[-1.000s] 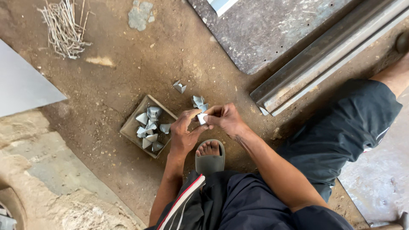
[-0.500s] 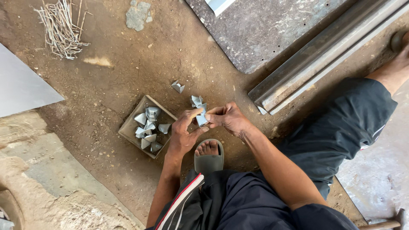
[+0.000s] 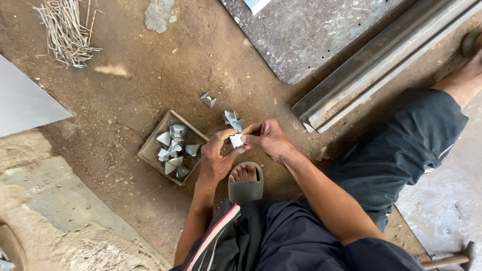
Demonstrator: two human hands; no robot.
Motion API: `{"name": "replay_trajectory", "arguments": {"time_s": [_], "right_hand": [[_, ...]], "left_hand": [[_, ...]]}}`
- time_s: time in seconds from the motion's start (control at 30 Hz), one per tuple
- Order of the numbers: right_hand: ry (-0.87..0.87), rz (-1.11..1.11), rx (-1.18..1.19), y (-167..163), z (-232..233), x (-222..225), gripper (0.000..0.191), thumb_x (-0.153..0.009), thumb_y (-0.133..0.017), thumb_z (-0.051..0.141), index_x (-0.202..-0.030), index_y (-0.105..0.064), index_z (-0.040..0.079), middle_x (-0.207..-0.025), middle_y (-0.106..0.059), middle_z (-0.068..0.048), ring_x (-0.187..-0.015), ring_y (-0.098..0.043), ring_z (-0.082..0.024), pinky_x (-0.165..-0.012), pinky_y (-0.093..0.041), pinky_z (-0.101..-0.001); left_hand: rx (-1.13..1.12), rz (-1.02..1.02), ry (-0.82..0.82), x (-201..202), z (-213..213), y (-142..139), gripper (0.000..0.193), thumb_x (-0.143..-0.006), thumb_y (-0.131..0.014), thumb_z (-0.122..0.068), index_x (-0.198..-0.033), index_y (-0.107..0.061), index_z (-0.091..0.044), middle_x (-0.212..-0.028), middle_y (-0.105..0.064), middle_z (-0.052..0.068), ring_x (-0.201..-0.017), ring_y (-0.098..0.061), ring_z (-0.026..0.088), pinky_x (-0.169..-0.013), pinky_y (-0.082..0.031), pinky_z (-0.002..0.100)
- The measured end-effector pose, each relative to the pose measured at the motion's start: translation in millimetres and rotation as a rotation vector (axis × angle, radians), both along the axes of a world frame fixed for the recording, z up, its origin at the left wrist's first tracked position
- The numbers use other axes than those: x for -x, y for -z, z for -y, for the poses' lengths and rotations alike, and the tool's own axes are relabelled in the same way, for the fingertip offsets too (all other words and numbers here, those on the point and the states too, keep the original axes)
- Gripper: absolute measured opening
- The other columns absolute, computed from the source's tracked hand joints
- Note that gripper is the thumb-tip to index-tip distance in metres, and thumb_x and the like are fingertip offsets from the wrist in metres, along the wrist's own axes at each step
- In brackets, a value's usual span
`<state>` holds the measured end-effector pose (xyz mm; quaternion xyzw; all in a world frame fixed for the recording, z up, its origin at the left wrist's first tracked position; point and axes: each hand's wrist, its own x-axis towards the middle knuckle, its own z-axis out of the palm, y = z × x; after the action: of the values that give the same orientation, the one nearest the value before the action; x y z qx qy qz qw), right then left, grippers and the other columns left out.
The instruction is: The person sits on the floor and hammers nails against a metal rail to bend them into U-shaped pieces, setting finished ones aside. They then pick up small cut metal pieces and fold them by hand into triangular shapes, placing the folded pieces into a wooden box.
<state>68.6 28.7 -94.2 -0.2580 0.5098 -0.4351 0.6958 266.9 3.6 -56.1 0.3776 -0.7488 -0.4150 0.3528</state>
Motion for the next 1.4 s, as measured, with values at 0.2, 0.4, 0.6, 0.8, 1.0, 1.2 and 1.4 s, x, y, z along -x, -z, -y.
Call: {"name": "replay_trajectory", "arguments": {"time_s": [0.2, 0.4, 0.6, 0.8, 1.0, 1.2, 1.4], "right_hand": [[-0.025, 0.377, -0.208, 0, -3, 13, 0.025, -0.082, -0.078, -0.001, -0.104, -0.073, -0.012, -0.095, -0.077, -0.022, -0.082, -0.078, -0.024, -0.074, -0.066, -0.0323], [-0.129, 0.333, -0.288, 4, -5, 22, 0.028, -0.081, -0.08, -0.003, -0.106, -0.073, -0.014, -0.094, -0.077, -0.025, -0.073, -0.076, -0.023, -0.06, -0.062, -0.0276], [-0.185, 0.402, -0.346, -2, -11, 30, 0.03, -0.08, -0.082, -0.001, -0.105, -0.074, -0.015, -0.091, -0.077, -0.025, -0.065, -0.074, -0.021, -0.054, -0.061, -0.0265], [-0.106, 0.169, -0.273, -18, -9, 18, 0.019, -0.083, -0.076, -0.002, -0.099, -0.073, -0.012, -0.088, -0.077, -0.022, -0.072, -0.078, -0.022, -0.062, -0.065, -0.0286], [-0.046, 0.058, -0.031, -20, -3, 12, 0.011, -0.091, -0.074, 0.0, -0.095, -0.075, -0.01, -0.092, -0.075, -0.017, -0.078, -0.075, -0.02, -0.07, -0.065, -0.0298], [-0.082, 0.043, -0.074, -20, -6, 18, 0.009, -0.09, -0.073, 0.001, -0.093, -0.075, -0.008, -0.093, -0.076, -0.015, -0.076, -0.076, -0.02, -0.069, -0.066, -0.0299], [0.004, -0.123, -0.017, -32, -12, 8, 0.013, -0.09, -0.076, 0.003, -0.097, -0.077, -0.008, -0.09, -0.078, -0.016, -0.076, -0.075, -0.019, -0.068, -0.065, -0.0296]], "left_hand": [[-0.255, -0.082, 0.078, -10, 2, 1, 0.051, -0.084, -0.086, -0.021, -0.127, -0.064, -0.005, -0.119, -0.075, 0.012, -0.108, -0.076, 0.023, -0.091, -0.06, 0.033], [-0.214, -0.08, 0.133, -12, -1, -7, 0.053, -0.083, -0.087, -0.023, -0.128, -0.066, -0.005, -0.122, -0.075, 0.013, -0.11, -0.076, 0.023, -0.092, -0.06, 0.033], [-0.262, -0.07, 0.189, -14, 3, -20, 0.055, -0.078, -0.089, -0.022, -0.126, -0.069, -0.004, -0.114, -0.077, 0.011, -0.103, -0.077, 0.021, -0.088, -0.059, 0.032], [-0.201, -0.046, 0.188, -8, 6, -26, 0.052, -0.08, -0.089, -0.02, -0.125, -0.068, -0.004, -0.116, -0.076, 0.013, -0.106, -0.076, 0.023, -0.091, -0.059, 0.032], [0.003, -0.024, -0.082, 4, -7, -20, 0.05, -0.082, -0.088, -0.018, -0.124, -0.066, -0.003, -0.119, -0.074, 0.014, -0.11, -0.074, 0.026, -0.094, -0.059, 0.035], [-0.2, -0.118, 0.067, -8, -6, -14, 0.05, -0.083, -0.087, -0.018, -0.126, -0.065, -0.003, -0.118, -0.075, 0.015, -0.107, -0.076, 0.027, -0.091, -0.06, 0.035], [-0.127, -0.02, -0.045, 5, -13, -18, 0.052, -0.083, -0.087, -0.019, -0.128, -0.064, -0.004, -0.113, -0.074, 0.014, -0.101, -0.076, 0.026, -0.087, -0.059, 0.035]]}}
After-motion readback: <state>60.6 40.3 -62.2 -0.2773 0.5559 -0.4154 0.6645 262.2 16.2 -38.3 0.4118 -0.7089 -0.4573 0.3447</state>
